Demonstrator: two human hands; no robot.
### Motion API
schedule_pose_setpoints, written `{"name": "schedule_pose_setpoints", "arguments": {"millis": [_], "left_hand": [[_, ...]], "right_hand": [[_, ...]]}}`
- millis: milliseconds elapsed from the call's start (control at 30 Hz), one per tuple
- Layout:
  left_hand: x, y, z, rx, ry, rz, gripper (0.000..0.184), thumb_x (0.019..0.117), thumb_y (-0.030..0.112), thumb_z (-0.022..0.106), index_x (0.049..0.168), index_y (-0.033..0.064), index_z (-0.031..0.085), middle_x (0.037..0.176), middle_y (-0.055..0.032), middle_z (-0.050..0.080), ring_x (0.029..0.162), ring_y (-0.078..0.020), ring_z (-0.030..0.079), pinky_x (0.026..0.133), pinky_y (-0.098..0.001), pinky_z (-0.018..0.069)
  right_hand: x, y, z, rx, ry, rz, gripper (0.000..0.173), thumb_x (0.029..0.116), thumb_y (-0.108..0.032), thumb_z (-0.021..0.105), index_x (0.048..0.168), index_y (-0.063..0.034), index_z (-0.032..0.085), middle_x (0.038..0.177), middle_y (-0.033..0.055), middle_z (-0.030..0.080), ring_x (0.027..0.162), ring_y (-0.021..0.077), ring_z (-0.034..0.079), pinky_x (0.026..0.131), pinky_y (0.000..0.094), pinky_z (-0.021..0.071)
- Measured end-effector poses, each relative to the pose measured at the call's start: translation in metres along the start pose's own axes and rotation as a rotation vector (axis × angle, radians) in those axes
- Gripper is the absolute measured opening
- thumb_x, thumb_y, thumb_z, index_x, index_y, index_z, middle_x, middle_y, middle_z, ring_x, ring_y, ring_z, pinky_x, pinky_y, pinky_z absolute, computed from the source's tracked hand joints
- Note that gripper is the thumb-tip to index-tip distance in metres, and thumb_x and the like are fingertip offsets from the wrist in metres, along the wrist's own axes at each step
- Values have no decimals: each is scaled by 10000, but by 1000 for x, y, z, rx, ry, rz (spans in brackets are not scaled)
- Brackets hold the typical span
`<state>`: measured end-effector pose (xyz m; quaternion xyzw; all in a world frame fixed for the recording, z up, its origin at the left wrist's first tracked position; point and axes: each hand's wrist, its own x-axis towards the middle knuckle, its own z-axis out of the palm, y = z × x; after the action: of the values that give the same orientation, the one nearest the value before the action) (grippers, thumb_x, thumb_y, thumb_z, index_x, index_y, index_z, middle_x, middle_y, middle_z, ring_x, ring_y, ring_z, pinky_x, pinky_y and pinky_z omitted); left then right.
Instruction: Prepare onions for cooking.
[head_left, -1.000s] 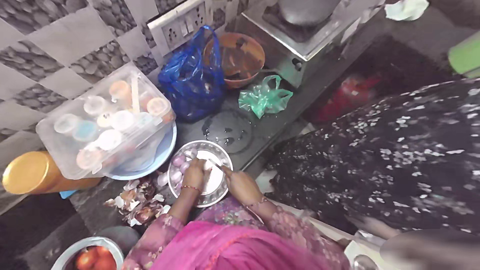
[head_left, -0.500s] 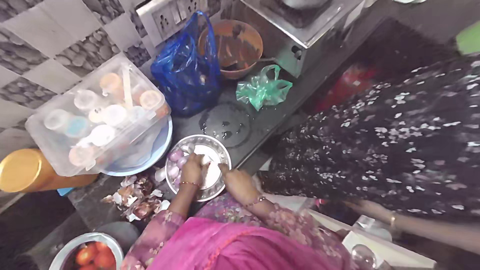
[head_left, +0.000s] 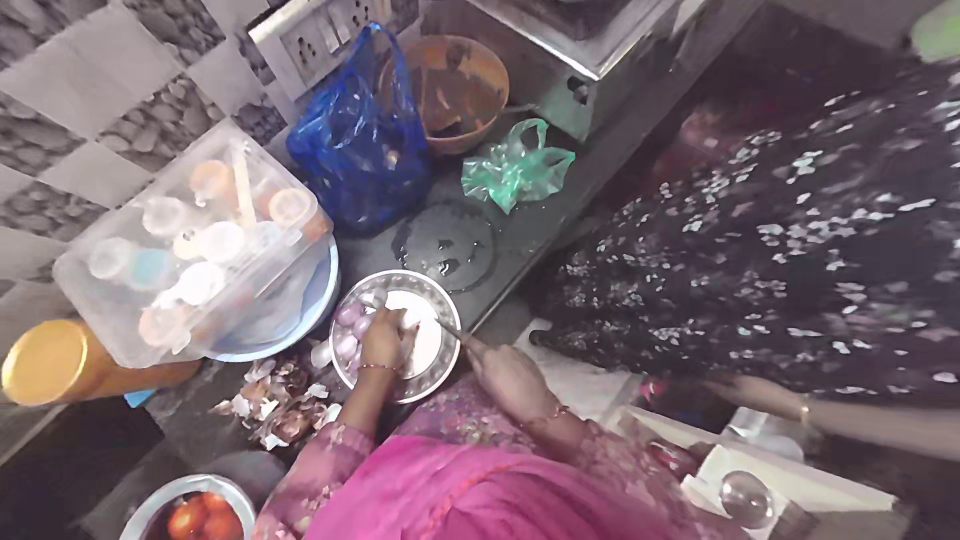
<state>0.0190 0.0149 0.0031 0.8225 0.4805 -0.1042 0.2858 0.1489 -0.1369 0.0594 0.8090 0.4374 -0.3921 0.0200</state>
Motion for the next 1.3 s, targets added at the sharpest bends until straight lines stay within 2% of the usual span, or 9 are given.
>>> {"name": "schedule_pose_setpoints", "arguments": {"millis": [133,300,567,733,867,1000,1067,1200,1300], "left_hand": [[0,4,-2,-5,11,2,510,943,336,718,1341,28,638,1343,-205,612,1219,-326,619,1067,-477,474],[1,3,0,-26,25,13,473,963,317,696,1328,21,646,1335,-213,617,1214,-340,621,1063,-487,475],[3,2,2,-40,39,17,442,948,291,714,1278,0,663,1301,-231,621,1190,-358,628,1042,-499,488],[4,4,0,-22,23,18,424,960,286,701,1269,-1,667,1292,-230,624,1187,-350,630,1040,-496,491],[4,4,1,-27,35,12,412,947,283,717,1247,3,680,1265,-228,633,1157,-353,641,1021,-506,499],[3,6,0,-22,20,1,420,958,294,712,1262,8,668,1280,-236,622,1146,-367,641,1018,-516,500],[4,6,0,-13,20,-7,425,959,296,712,1271,11,663,1291,-244,617,1159,-376,637,1025,-527,493],[4,7,0,2,9,-20,442,966,302,706,1292,8,651,1314,-242,609,1194,-374,622,1052,-521,478],[4,6,0,6,12,-19,438,964,304,706,1286,11,657,1299,-237,618,1191,-363,624,1053,-515,476]], "right_hand": [[14,3,3,153,84,-86,465,1105,-236,365,1559,-220,467,1159,205,718,1082,386,693,945,539,524],[20,-15,9,143,-11,-55,490,1112,-244,343,1600,-264,379,1199,212,692,1109,396,676,941,553,524],[22,-21,14,117,13,-73,511,1101,-201,365,1609,-254,361,1162,215,700,1071,406,686,906,563,534],[22,-28,10,96,-7,-75,530,1097,-173,380,1620,-245,333,1221,216,685,1133,412,662,952,560,517],[31,-39,9,34,-27,-54,565,1072,-89,382,1618,-222,324,1257,223,662,1100,427,671,885,571,543],[35,-41,10,37,-29,-62,550,1084,-111,362,1620,-227,315,1257,234,656,1109,434,664,882,567,541],[30,-39,10,28,-46,-73,557,1079,-102,374,1624,-198,303,1232,247,660,1093,443,666,880,569,538],[12,-32,13,-31,-91,-41,571,1087,-121,373,1641,-207,261,1155,250,679,1065,446,672,861,566,536],[2,-25,18,-84,-83,-39,597,1070,-74,379,1640,-212,267,1169,259,667,1053,456,670,844,569,537]]}}
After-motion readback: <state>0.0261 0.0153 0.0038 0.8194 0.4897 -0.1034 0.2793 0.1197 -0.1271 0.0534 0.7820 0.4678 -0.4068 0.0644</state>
